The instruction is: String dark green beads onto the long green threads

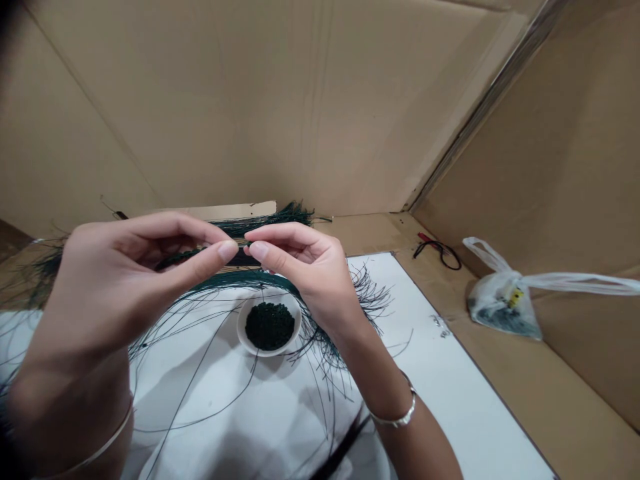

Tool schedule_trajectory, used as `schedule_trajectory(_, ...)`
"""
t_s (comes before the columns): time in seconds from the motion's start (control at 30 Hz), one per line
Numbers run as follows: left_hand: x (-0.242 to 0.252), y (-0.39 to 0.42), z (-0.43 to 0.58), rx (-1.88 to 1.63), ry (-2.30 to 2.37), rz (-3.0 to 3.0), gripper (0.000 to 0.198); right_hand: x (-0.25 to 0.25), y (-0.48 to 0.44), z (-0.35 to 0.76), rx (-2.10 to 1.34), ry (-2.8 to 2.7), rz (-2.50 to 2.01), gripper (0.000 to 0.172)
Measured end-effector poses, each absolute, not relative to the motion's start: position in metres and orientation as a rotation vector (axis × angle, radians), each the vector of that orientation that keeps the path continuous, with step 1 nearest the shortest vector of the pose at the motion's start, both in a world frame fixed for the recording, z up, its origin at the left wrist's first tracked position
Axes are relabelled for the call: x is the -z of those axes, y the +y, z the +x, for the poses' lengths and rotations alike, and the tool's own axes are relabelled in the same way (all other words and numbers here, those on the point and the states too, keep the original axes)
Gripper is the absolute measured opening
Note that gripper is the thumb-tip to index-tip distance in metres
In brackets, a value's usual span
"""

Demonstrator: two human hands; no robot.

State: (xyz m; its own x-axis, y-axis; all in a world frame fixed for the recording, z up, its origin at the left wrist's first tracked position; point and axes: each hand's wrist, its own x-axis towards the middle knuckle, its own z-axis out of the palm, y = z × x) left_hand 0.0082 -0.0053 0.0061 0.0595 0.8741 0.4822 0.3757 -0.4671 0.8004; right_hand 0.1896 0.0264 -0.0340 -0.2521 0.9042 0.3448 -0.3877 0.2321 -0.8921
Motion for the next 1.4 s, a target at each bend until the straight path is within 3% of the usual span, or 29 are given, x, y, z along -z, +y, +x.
schedule_trajectory(1.4, -0.0026, -0.0059, 0.018, -1.487, 1.258, 1.8, 0.008, 0.0305, 0.0224, 0.1926, -1.386, -1.308, -0.595, 0.017)
